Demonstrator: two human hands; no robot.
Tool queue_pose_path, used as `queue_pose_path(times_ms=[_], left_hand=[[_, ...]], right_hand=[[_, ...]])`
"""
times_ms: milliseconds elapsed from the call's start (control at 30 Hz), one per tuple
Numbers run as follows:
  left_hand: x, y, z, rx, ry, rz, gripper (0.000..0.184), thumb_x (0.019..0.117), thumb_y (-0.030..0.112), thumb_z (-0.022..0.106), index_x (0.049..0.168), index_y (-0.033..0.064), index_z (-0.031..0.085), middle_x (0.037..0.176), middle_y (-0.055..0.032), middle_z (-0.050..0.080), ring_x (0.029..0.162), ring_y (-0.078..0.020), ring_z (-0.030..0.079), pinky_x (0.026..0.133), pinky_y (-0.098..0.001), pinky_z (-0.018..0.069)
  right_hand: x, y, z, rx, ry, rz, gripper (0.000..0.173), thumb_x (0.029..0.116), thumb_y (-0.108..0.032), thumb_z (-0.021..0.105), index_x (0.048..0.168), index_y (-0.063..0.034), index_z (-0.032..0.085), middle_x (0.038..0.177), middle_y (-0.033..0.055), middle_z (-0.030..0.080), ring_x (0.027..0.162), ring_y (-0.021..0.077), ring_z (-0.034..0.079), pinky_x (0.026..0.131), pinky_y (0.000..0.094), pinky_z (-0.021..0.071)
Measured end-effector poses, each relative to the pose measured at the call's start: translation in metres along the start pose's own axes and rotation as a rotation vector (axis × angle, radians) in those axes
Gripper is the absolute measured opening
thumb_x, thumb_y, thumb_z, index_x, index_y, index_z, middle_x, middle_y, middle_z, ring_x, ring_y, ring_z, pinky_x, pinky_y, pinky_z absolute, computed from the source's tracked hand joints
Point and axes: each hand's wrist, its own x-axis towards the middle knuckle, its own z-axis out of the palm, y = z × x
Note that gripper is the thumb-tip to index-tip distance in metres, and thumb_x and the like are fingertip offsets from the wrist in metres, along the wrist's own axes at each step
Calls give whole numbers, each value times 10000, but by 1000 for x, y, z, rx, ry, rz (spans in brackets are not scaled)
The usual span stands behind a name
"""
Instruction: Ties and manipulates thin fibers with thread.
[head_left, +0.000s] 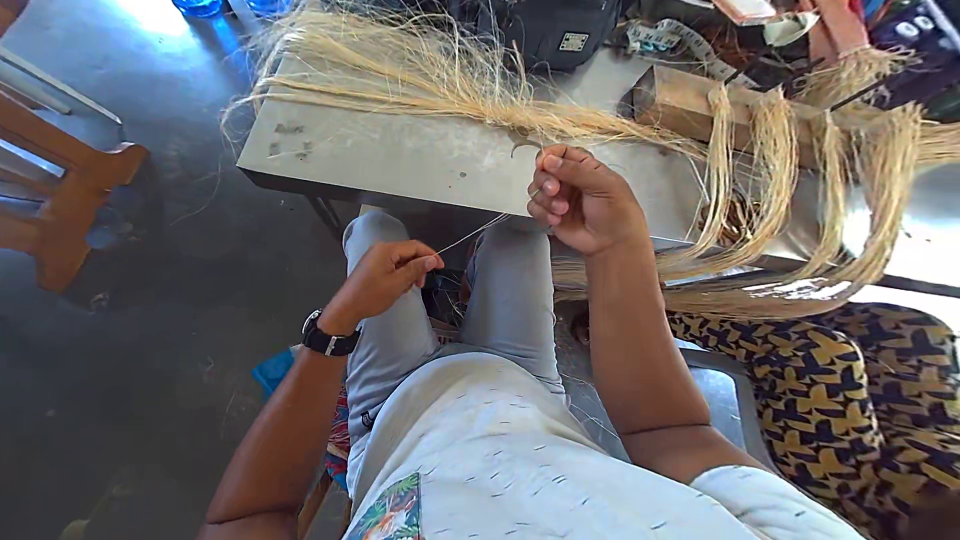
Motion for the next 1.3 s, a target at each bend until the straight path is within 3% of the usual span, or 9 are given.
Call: queue_pose_path(times_ms=[133,267,467,667,900,1000,1067,1167,1300], left_hand=[[-4,-8,2,-48,27,42,248,1066,174,527,1066,61,748,640,11,592,528,-54,524,502,-190,453],[-5,-12,8,-57,-51,33,247,1070,205,535,1070,75,744,641,34,603,532,-33,533,512,-178,458],[-8,-23,23,-91,-190,11,264,1078,232,533,1093,74,743,668,65,605,556,4,515,529,-154,434],[-12,-33,42,-49,-275,10,274,1084,243,522,1097,76,739,678,49,613,562,-6,525,545,-175,456],[-10,-34,53,57,-391,-58,282,1080,273,529,1061,96,748,686,43,636,566,-11,538,562,-194,462],[-6,-19,36,272,-270,-45,320,1049,357,571,1186,124,743,1051,-27,724,916,-92,672,840,-318,570],[-2,-3,22,417,-78,29,372,1043,394,572,1253,126,724,1244,-68,690,1166,-174,648,1006,-422,540],[7,24,7,505,242,175,266,1051,273,559,1144,105,743,1060,-37,698,918,-132,669,790,-346,585],[19,53,13,224,276,97,270,1072,231,545,1263,103,686,933,-28,708,648,-106,648,564,-274,576]], right_hand=[[1,-6,-16,2,133,-27,254,1087,-174,430,961,-140,648,756,-25,624,558,37,543,517,177,482],[7,-1,-17,-45,259,-87,265,1097,-193,432,968,-155,660,868,6,706,737,89,658,675,247,565],[11,4,0,112,242,-66,257,1097,-136,409,933,-147,607,839,32,673,871,238,717,891,564,598],[12,7,7,38,225,16,201,1085,-142,452,960,-120,608,773,12,615,615,110,599,587,279,564],[10,15,9,-86,151,95,167,1056,-105,494,939,-86,612,707,2,564,535,66,506,515,214,479],[7,19,11,-185,143,70,142,1050,-101,522,945,-86,617,703,-6,557,531,51,483,506,191,450],[-1,20,16,-267,151,50,136,1040,-145,552,933,-116,630,661,-12,532,489,33,447,471,159,413],[-8,22,23,-322,130,50,138,1032,-137,559,919,-112,635,650,1,527,481,39,438,460,157,394],[-8,25,33,-355,38,71,109,1027,-95,557,952,-77,635,711,8,557,544,46,472,501,167,410]])
